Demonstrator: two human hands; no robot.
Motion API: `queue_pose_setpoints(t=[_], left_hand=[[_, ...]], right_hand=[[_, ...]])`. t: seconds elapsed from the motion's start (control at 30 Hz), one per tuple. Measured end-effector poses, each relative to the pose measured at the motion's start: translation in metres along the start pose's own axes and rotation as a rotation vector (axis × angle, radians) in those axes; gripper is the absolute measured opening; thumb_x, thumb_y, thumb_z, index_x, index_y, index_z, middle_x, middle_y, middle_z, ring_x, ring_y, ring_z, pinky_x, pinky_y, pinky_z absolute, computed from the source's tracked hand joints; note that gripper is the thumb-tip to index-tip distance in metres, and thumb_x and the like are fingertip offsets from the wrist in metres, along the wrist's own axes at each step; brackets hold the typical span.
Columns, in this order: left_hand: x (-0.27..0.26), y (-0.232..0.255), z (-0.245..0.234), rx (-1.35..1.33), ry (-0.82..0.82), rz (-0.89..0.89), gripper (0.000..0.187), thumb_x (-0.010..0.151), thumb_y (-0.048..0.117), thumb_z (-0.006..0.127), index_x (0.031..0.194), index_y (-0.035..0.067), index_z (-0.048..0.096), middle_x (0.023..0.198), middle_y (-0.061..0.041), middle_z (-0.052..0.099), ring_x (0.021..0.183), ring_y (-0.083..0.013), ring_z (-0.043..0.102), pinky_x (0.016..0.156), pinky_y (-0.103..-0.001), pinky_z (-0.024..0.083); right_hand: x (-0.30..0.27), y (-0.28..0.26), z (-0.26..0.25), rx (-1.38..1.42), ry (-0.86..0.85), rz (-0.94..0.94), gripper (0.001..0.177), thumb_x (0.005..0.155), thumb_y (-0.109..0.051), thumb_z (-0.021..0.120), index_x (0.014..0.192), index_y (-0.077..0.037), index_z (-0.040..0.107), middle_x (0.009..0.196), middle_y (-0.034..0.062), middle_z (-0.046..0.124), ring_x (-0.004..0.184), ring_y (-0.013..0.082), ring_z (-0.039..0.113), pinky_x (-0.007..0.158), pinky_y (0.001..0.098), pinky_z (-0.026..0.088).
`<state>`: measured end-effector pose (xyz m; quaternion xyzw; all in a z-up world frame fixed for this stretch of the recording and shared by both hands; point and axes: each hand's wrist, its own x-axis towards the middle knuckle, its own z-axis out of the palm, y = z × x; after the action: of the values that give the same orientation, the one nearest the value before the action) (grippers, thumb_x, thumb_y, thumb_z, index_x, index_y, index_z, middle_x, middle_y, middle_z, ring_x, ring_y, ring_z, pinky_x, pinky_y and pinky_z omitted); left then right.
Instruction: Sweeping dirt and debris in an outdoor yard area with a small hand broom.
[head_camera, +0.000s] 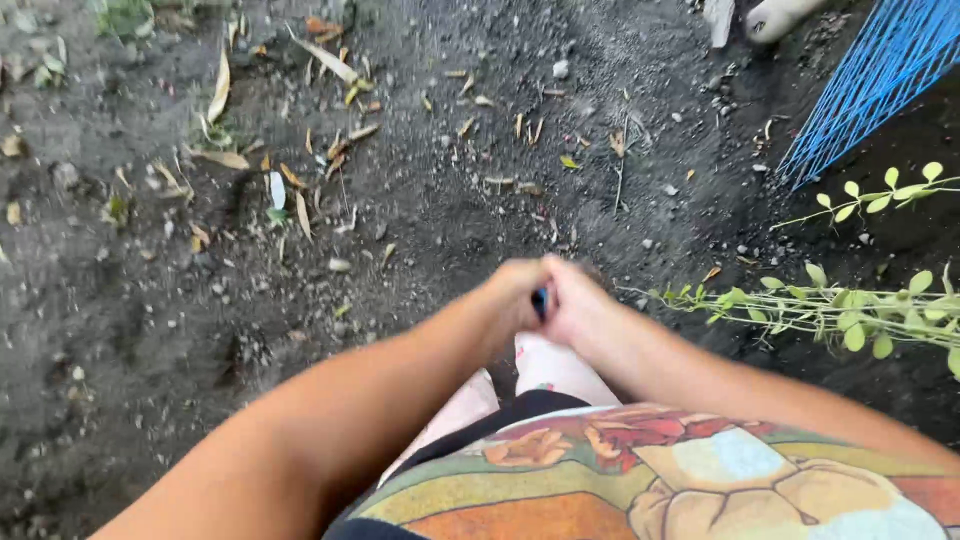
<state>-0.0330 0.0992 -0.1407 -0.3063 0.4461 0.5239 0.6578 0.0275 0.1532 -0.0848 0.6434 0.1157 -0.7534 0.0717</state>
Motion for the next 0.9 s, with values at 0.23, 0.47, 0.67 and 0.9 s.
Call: queue_pose_setpoints(t=[0.23, 0.47, 0.67, 0.9], left_hand=[[-0.100, 0.032, 0.028, 0.018, 0.252, 0.554, 0.012, 0.096, 0.006, 0.048, 0.088, 0.003, 0.056, 0.061, -0.006, 0.056, 0.042, -0.0159, 0.050, 0.034, -0.033, 0.037], [-0.155, -0.009, 0.071, 0.224, 0.258, 0.453, 0.035, 0.096, 0.005, 0.043, 0.114, 0.034, 0.049, 0.060, -0.005, 0.053, 0.042, -0.0155, 0.050, 0.034, -0.034, 0.036], [0.012, -0.007, 0.072, 0.016, -0.004, 0.024, 0.016, 0.098, 0.015, 0.055, 0.083, 0.010, 0.054, 0.058, -0.002, 0.052, 0.038, -0.0135, 0.047, 0.032, -0.029, 0.037], [-0.013, 0.049, 0.044, -0.084, 0.119, 0.457, 0.011, 0.092, 0.006, 0.051, 0.082, 0.003, 0.052, 0.057, -0.007, 0.050, 0.039, -0.0195, 0.045, 0.030, -0.035, 0.031]], right_hand=[[-0.021, -0.030, 0.045, -0.363, -0.390, -0.040, 0.043, 0.090, -0.043, 0.068, 0.058, -0.025, 0.045, 0.047, -0.0079, 0.045, 0.036, 0.0103, 0.038, 0.039, 0.0268, 0.032], [-0.091, -0.019, -0.011, -0.285, -0.437, 0.003, 0.039, 0.088, -0.041, 0.063, 0.057, -0.024, 0.049, 0.041, -0.0082, 0.038, 0.034, 0.0109, 0.036, 0.036, 0.0288, 0.030], [-0.050, -0.062, -0.024, -0.101, 0.056, 0.017, 0.030, 0.090, -0.038, 0.066, 0.069, -0.024, 0.049, 0.052, -0.0097, 0.048, 0.044, 0.0078, 0.046, 0.054, 0.0317, 0.052], [0.022, -0.085, 0.017, -0.368, -0.361, -0.004, 0.031, 0.090, -0.038, 0.066, 0.067, -0.024, 0.050, 0.051, -0.0062, 0.050, 0.039, 0.0100, 0.045, 0.040, 0.0284, 0.039]])
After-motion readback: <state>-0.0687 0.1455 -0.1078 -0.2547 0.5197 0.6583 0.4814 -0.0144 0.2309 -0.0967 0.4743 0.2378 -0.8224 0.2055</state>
